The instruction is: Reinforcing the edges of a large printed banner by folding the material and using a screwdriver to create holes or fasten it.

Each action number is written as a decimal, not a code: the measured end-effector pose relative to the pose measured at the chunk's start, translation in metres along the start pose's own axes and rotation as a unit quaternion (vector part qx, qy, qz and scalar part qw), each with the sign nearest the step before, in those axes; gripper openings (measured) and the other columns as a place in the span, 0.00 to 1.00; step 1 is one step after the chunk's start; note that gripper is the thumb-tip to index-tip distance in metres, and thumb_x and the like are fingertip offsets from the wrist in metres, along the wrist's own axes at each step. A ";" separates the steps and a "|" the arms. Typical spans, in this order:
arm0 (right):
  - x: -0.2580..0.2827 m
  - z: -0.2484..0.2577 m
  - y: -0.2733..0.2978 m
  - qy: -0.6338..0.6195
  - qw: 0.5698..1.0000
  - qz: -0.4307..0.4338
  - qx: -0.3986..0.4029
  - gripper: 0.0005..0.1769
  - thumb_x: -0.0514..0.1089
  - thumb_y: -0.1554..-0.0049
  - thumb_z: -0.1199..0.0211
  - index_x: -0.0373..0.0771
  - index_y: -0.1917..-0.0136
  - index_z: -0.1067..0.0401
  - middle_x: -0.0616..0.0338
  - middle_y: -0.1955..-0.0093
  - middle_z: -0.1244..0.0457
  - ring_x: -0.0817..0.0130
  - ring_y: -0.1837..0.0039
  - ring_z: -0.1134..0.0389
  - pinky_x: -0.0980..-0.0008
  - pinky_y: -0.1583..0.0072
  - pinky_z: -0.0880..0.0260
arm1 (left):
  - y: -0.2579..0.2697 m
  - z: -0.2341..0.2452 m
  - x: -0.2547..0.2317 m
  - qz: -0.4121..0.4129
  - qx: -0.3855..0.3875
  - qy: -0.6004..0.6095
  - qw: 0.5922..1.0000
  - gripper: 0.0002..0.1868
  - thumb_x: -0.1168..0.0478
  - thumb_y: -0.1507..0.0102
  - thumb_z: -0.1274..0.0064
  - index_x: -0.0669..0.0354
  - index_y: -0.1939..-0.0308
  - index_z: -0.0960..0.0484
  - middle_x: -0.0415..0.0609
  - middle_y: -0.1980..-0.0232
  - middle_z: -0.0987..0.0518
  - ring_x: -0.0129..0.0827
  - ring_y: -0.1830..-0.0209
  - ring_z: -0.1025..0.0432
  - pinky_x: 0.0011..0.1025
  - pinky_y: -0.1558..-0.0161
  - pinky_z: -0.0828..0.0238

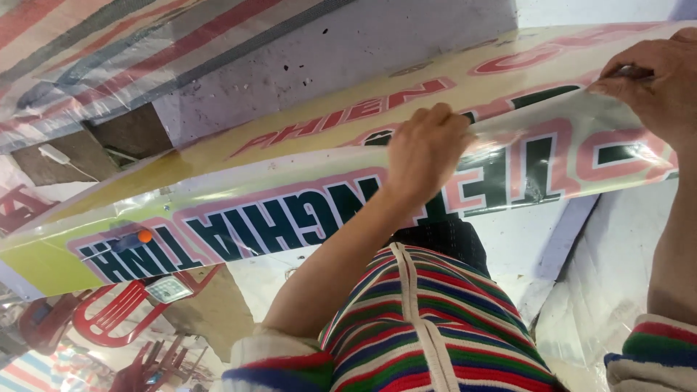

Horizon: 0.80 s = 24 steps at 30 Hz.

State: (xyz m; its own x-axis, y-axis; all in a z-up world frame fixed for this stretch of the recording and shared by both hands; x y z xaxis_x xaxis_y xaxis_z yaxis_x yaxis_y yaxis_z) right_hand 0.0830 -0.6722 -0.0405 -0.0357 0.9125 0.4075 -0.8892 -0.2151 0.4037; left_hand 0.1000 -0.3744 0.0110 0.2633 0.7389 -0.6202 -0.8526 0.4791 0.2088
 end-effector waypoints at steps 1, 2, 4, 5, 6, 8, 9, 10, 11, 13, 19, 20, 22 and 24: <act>-0.001 -0.001 0.002 0.000 1.000 0.000 0.001 0.13 0.48 0.29 0.28 0.38 0.51 0.17 0.55 0.54 0.29 0.61 0.51 0.31 0.62 0.36 0.40 | 0.000 -0.007 0.001 0.001 0.000 0.001 1.000 0.06 0.57 0.33 0.44 0.53 0.62 0.19 0.45 0.63 0.20 0.33 0.68 0.26 0.29 0.69 0.25; 0.003 0.003 0.003 0.048 0.998 0.034 -0.016 0.12 0.49 0.26 0.28 0.40 0.48 0.17 0.57 0.52 0.28 0.64 0.50 0.30 0.64 0.33 0.39 | -0.001 -0.006 0.000 -0.014 -0.046 0.008 0.999 0.07 0.58 0.37 0.37 0.55 0.65 0.19 0.45 0.67 0.22 0.32 0.71 0.30 0.29 0.74 0.32; 0.014 0.008 0.006 0.095 0.993 0.066 -0.032 0.11 0.50 0.24 0.29 0.43 0.45 0.16 0.60 0.50 0.27 0.68 0.49 0.29 0.66 0.30 0.39 | -0.004 -0.005 -0.002 -0.029 -0.090 0.016 0.995 0.11 0.59 0.41 0.30 0.56 0.68 0.19 0.44 0.70 0.25 0.32 0.75 0.33 0.29 0.78 0.40; 0.022 0.012 0.007 0.123 0.989 0.069 -0.036 0.12 0.54 0.26 0.29 0.47 0.45 0.16 0.63 0.50 0.27 0.70 0.47 0.29 0.67 0.31 0.39 | -0.006 -0.012 0.002 -0.001 -0.043 0.027 0.999 0.08 0.59 0.39 0.34 0.56 0.68 0.17 0.43 0.73 0.26 0.30 0.77 0.35 0.28 0.80 0.41; 0.030 0.015 0.009 0.151 0.985 0.072 -0.041 0.13 0.58 0.28 0.29 0.50 0.45 0.15 0.67 0.50 0.28 0.72 0.44 0.30 0.68 0.31 0.40 | -0.007 -0.019 0.005 0.026 0.005 0.038 0.999 0.07 0.60 0.37 0.37 0.56 0.67 0.16 0.41 0.76 0.27 0.29 0.80 0.36 0.27 0.82 0.42; 0.040 0.011 0.009 0.147 0.984 0.089 -0.049 0.13 0.60 0.30 0.27 0.52 0.44 0.16 0.67 0.49 0.28 0.69 0.43 0.29 0.66 0.34 0.36 | -0.010 -0.020 0.007 0.043 0.015 0.042 0.998 0.07 0.60 0.36 0.39 0.57 0.69 0.16 0.41 0.76 0.27 0.29 0.79 0.35 0.28 0.82 0.42; 0.046 0.010 0.009 0.144 0.982 0.107 -0.059 0.14 0.61 0.32 0.25 0.53 0.42 0.16 0.67 0.48 0.29 0.67 0.41 0.28 0.63 0.36 0.33 | -0.011 -0.020 0.008 0.059 0.021 0.045 0.997 0.09 0.61 0.36 0.41 0.57 0.71 0.16 0.41 0.76 0.26 0.30 0.79 0.34 0.29 0.82 0.42; 0.043 0.008 0.008 0.143 0.982 0.106 -0.060 0.14 0.61 0.32 0.25 0.53 0.42 0.16 0.67 0.48 0.29 0.67 0.41 0.28 0.63 0.36 0.33 | -0.012 -0.017 0.006 0.058 0.023 0.044 0.997 0.09 0.61 0.36 0.41 0.57 0.71 0.16 0.41 0.76 0.26 0.30 0.79 0.34 0.29 0.82 0.42; 0.040 0.006 0.006 0.095 0.989 0.103 -0.054 0.12 0.57 0.32 0.24 0.50 0.44 0.17 0.65 0.50 0.30 0.64 0.44 0.29 0.63 0.39 0.34 | -0.013 -0.016 0.006 0.072 0.042 0.049 0.995 0.08 0.57 0.35 0.43 0.54 0.66 0.15 0.41 0.71 0.21 0.30 0.74 0.29 0.29 0.78 0.36; 0.036 0.005 0.004 0.046 0.993 0.100 -0.049 0.10 0.54 0.31 0.24 0.47 0.47 0.17 0.64 0.52 0.31 0.61 0.47 0.31 0.62 0.42 0.35 | -0.016 -0.019 0.003 0.085 0.061 0.053 0.993 0.09 0.54 0.34 0.45 0.51 0.61 0.14 0.40 0.66 0.17 0.30 0.69 0.24 0.29 0.74 0.30; 0.037 0.002 0.004 0.090 0.987 0.121 -0.061 0.17 0.61 0.32 0.26 0.46 0.48 0.16 0.64 0.52 0.28 0.64 0.48 0.29 0.66 0.43 0.32 | -0.029 -0.024 -0.013 0.059 0.042 0.060 0.996 0.15 0.54 0.33 0.48 0.55 0.72 0.18 0.41 0.75 0.25 0.32 0.77 0.32 0.31 0.80 0.38; 0.035 0.003 0.006 0.089 0.986 0.122 -0.069 0.19 0.61 0.33 0.25 0.44 0.49 0.15 0.64 0.53 0.28 0.66 0.49 0.28 0.67 0.42 0.30 | -0.030 -0.026 -0.010 0.097 0.077 0.079 0.989 0.17 0.55 0.31 0.53 0.54 0.73 0.18 0.40 0.77 0.26 0.31 0.78 0.32 0.31 0.78 0.36; 0.032 0.005 0.008 0.088 0.986 0.121 -0.077 0.20 0.61 0.34 0.24 0.42 0.49 0.15 0.63 0.53 0.27 0.67 0.49 0.27 0.68 0.41 0.29 | -0.035 -0.024 -0.011 0.133 0.113 0.099 0.980 0.20 0.57 0.30 0.58 0.54 0.74 0.18 0.40 0.79 0.26 0.30 0.79 0.32 0.30 0.77 0.34; 0.024 0.012 0.009 -0.015 0.992 0.091 -0.089 0.11 0.43 0.29 0.19 0.36 0.51 0.16 0.56 0.54 0.29 0.64 0.52 0.32 0.63 0.36 0.36 | -0.035 -0.022 -0.008 0.212 0.175 0.107 0.955 0.22 0.55 0.30 0.59 0.53 0.72 0.14 0.39 0.80 0.23 0.29 0.79 0.30 0.30 0.75 0.35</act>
State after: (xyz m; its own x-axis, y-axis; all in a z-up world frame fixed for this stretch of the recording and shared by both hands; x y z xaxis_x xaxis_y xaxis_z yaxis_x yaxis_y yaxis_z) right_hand 0.0795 -0.6566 -0.0172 -0.1916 0.8526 0.4861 -0.9359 -0.3078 0.1710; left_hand 0.1181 -0.4074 -0.0083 -0.2022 0.8056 -0.5570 -0.6484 0.3161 0.6926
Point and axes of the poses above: each hand's wrist, its own y-axis away from the middle knuckle, its own z-axis out of the back of the hand, x = y × z, the point moved 8 cm from there along -y, towards the middle knuckle
